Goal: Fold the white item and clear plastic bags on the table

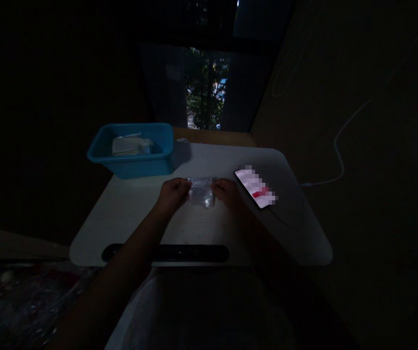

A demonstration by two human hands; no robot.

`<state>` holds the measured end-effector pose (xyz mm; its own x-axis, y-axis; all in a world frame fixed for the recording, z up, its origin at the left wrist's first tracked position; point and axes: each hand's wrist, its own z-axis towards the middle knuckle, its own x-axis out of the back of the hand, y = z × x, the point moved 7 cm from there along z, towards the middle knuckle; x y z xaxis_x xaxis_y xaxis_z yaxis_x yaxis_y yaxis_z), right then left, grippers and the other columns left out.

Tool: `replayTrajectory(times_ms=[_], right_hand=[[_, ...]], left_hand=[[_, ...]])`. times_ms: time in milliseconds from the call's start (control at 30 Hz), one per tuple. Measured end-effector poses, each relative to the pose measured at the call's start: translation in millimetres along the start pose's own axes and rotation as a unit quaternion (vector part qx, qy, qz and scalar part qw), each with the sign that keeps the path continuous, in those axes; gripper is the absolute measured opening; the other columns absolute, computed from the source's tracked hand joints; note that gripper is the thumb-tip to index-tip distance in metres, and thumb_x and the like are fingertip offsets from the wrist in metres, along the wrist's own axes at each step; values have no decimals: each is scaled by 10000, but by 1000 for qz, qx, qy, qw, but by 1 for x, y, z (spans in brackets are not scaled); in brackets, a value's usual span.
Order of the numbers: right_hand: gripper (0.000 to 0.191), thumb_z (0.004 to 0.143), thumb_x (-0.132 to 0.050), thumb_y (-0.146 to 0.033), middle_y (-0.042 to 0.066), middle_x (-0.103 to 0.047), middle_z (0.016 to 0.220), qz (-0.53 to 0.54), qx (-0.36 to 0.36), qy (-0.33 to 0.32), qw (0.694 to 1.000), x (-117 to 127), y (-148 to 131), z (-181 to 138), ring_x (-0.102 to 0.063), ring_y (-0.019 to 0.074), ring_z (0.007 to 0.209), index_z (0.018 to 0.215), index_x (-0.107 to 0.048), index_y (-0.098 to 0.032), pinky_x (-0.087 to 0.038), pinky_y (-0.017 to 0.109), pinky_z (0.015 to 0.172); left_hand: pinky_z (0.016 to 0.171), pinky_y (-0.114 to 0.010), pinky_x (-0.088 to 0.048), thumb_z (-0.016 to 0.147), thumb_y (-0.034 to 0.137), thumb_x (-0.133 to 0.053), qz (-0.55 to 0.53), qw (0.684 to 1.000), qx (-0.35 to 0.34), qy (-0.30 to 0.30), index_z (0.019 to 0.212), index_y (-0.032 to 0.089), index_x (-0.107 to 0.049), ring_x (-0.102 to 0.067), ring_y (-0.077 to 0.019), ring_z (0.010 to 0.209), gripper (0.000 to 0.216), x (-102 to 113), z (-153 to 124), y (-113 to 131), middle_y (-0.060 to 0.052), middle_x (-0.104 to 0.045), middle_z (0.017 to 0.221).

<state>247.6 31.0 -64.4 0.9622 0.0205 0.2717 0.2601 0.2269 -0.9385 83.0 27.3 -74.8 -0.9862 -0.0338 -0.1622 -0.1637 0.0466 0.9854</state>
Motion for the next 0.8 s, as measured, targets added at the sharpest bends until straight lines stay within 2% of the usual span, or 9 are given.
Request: replayTrajectory(times_ms=[400, 500, 800], right_hand=[[238, 680, -478, -387, -51, -410, 450, -16, 10, 10, 1000, 5, -3, -2, -379, 77, 458, 567, -470, -178, -302, 204, 453], [247, 686, -471, -384, -50, -411, 452, -24, 10, 10, 1000, 6, -5, -3, -380, 76, 464, 551, -459, -178, -306, 203, 461], [271, 696, -466, -400, -55, -396, 442, -26, 3, 12, 1000, 6, -4, -1, -366, 68, 444, 543, -451, -177, -295, 197, 451]], left_hand=[[441, -212, -386, 574, 323, -645, -11, 1000, -19, -20, 556, 121, -598, -485, -85, 410, 208, -3, 2, 2, -3, -551, 452], [430, -201, -377, 577, 323, -654, -13, 1000, -10, -24, 586, 123, -615, -479, -79, 406, 204, -4, 0, 3, 1, -551, 456], [389, -173, -317, 550, 343, -656, 73, 997, -28, -18, 596, 130, -595, -433, -60, 371, 226, 0, 2, -1, 32, -509, 421]])
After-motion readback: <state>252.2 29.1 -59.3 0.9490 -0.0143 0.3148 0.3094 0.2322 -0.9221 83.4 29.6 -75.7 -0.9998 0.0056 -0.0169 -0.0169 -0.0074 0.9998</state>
